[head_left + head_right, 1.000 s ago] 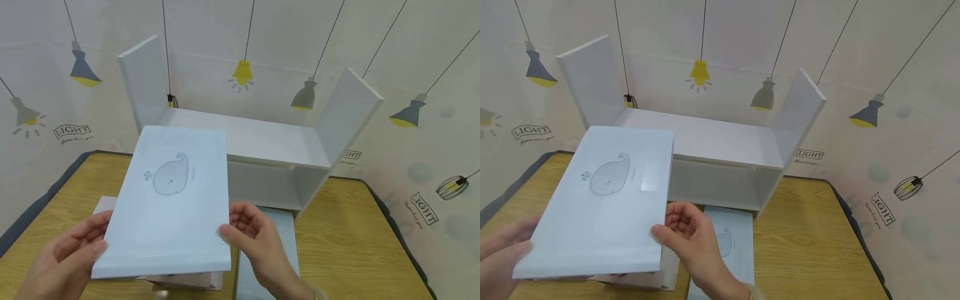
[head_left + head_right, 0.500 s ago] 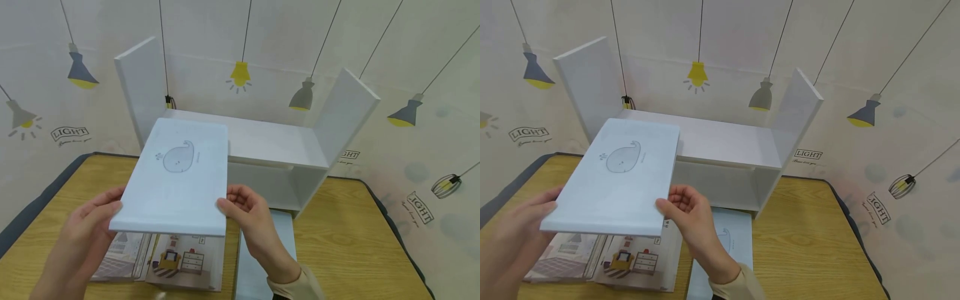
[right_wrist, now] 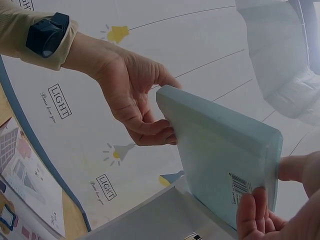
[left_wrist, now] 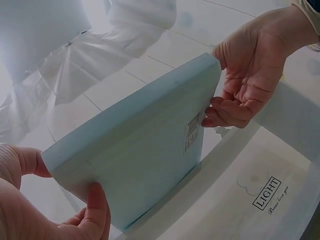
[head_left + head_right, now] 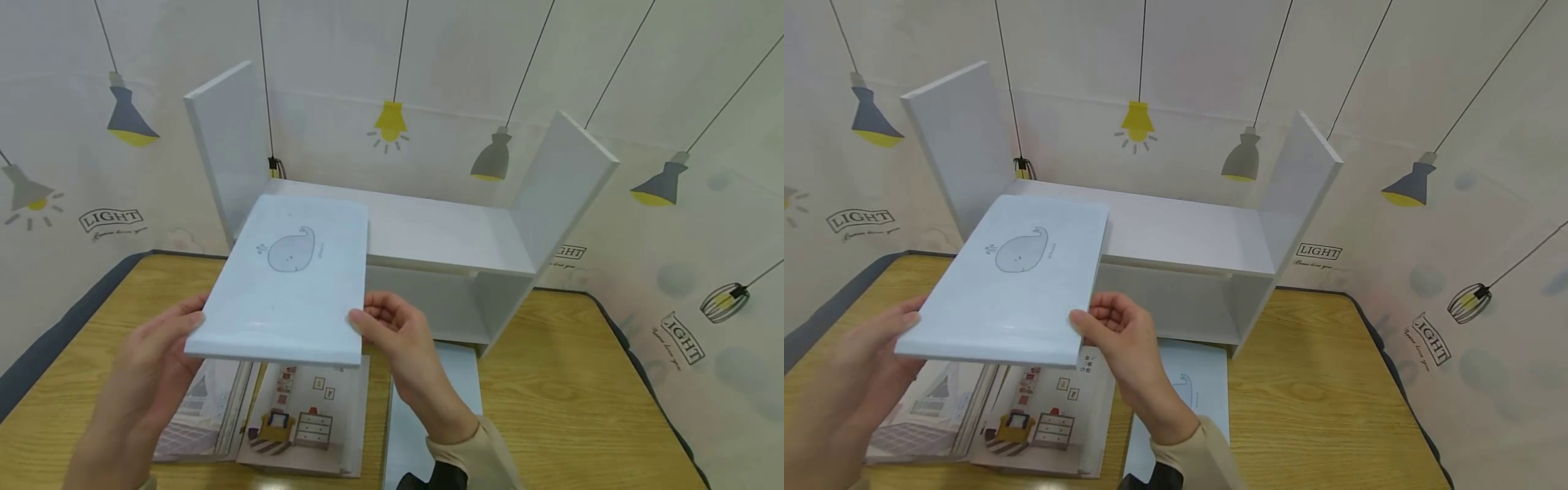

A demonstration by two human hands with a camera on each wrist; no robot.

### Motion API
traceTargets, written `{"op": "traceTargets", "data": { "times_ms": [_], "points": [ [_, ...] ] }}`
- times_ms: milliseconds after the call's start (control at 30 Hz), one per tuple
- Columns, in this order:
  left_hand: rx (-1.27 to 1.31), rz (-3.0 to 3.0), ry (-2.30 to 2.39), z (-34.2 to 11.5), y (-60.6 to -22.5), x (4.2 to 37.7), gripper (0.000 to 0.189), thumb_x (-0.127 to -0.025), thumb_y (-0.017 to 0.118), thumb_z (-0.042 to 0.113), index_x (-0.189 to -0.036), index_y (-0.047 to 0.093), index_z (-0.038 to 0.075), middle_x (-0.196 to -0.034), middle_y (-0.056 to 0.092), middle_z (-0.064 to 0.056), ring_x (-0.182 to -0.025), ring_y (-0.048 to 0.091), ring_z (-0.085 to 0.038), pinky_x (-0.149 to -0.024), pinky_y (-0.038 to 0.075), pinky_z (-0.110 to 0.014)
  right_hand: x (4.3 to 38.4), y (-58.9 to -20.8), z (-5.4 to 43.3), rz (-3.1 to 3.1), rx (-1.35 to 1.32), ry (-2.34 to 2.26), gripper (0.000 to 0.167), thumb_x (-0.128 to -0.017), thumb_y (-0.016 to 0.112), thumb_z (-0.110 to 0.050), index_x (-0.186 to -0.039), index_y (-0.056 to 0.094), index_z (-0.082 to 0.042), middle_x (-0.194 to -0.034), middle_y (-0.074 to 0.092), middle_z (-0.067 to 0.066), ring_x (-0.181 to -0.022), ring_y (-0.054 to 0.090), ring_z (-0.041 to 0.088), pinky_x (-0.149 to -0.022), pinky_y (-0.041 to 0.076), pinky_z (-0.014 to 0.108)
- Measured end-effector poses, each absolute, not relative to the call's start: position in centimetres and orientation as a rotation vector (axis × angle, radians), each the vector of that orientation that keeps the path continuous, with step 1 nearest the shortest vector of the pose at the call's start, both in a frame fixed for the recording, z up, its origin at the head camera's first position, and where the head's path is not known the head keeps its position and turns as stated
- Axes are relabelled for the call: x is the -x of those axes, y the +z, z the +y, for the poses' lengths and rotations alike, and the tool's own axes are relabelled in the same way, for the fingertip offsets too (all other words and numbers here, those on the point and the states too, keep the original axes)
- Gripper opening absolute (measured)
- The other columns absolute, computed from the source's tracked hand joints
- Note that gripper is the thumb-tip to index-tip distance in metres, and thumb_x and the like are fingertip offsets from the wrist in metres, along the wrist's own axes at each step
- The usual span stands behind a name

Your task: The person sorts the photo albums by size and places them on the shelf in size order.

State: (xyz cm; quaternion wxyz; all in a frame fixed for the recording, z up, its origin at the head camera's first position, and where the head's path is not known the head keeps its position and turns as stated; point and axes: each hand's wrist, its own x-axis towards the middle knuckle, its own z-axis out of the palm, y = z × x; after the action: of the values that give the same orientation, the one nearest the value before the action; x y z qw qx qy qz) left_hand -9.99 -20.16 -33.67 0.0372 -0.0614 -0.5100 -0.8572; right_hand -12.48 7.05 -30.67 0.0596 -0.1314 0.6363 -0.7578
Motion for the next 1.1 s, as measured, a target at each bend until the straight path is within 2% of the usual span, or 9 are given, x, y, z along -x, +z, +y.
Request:
{"op": "traceTargets", "data": {
  "times_ms": [333,500,567,667,767,833,933,1100],
  "points": [
    [0.139,-1.464,-2.719,-19.9,-33.5,10.9,0.028,-0.097,0.043,0.004,-0.111,0.067,0.005,-0.124,0.055,-0.006,-0.105,0.058,-0.017,-0.087,0.049,-0.025,13.6,-31.0,6.6,1.961,0.371,-2.29,0.022,-0.088,0.058,-0.001,-0.106,0.053,0.011,-0.085,0.056,0.002,-0.075,0.051,0.011,-0.065,0.045,0.019],
    [0.166,-1.285,-2.8,-19.6,-33.2,11.4,0.028,-0.098,0.042,0.005,-0.11,0.067,0.002,-0.117,0.059,-0.008,-0.099,0.06,-0.017,-0.085,0.049,-0.026,14.2,-30.8,6.6,1.998,0.339,-2.257,0.027,-0.09,0.058,-0.007,-0.112,0.055,0.01,-0.086,0.057,0.002,-0.073,0.053,0.012,-0.065,0.047,0.02],
    [0.187,-1.209,-2.824,-19.3,-33.1,11.6,0.028,-0.098,0.041,0.005,-0.11,0.066,0.0,-0.114,0.061,-0.008,-0.097,0.06,-0.017,-0.085,0.049,-0.026,14.3,-30.6,6.8,1.998,0.376,-2.242,0.034,-0.09,0.058,-0.008,-0.119,0.053,0.01,-0.088,0.057,0.002,-0.071,0.053,0.011,-0.064,0.048,0.02],
    [0.224,-1.089,-2.866,-18.9,-32.8,11.7,0.028,-0.099,0.04,0.005,-0.113,0.063,-0.002,-0.114,0.061,-0.01,-0.099,0.06,-0.018,-0.088,0.049,-0.026,14.5,-30.6,7.1,1.937,0.503,-2.212,0.054,-0.088,0.064,-0.014,-0.132,0.044,0.008,-0.096,0.054,0.003,-0.073,0.056,0.01,-0.066,0.05,0.021],
    [0.27,-1.01,-2.884,-18.6,-32.4,11.6,0.029,-0.098,0.04,0.002,-0.122,0.057,-0.002,-0.122,0.057,-0.012,-0.107,0.058,-0.02,-0.093,0.047,-0.027,14.6,-30.7,7.3,1.847,0.651,-2.176,0.076,-0.082,0.073,-0.023,-0.142,0.034,0.003,-0.102,0.05,0.005,-0.08,0.059,0.009,-0.071,0.052,0.023],
    [0.311,-0.962,-2.893,-18.4,-32.3,11.6,0.032,-0.097,0.038,-0.002,-0.125,0.053,-0.004,-0.127,0.053,-0.014,-0.11,0.056,-0.021,-0.096,0.045,-0.028,14.8,-30.7,7.3,1.809,0.714,-2.161,0.083,-0.079,0.076,-0.025,-0.144,0.031,0.0,-0.105,0.049,0.006,-0.083,0.06,0.009,-0.074,0.052,0.023],
    [0.362,-0.952,-2.869,-18.1,-32.1,11.7,0.034,-0.095,0.036,-0.007,-0.125,0.053,-0.007,-0.128,0.051,-0.015,-0.111,0.055,-0.022,-0.097,0.043,-0.027,15.1,-30.8,7.2,1.793,0.736,-2.166,0.079,-0.081,0.074,-0.016,-0.144,0.03,0.0,-0.107,0.05,0.007,-0.087,0.059,0.01,-0.076,0.052,0.022],
    [0.309,-0.975,-2.83,-17.8,-32.2,12.1,0.031,-0.094,0.04,-0.01,-0.117,0.061,-0.007,-0.123,0.057,-0.013,-0.108,0.058,-0.02,-0.095,0.044,-0.025,15.3,-30.8,6.9,1.855,0.619,-2.225,0.061,-0.084,0.064,0.003,-0.139,0.038,0.006,-0.1,0.057,0.004,-0.081,0.06,0.008,-0.077,0.052,0.023]
  ]
}}
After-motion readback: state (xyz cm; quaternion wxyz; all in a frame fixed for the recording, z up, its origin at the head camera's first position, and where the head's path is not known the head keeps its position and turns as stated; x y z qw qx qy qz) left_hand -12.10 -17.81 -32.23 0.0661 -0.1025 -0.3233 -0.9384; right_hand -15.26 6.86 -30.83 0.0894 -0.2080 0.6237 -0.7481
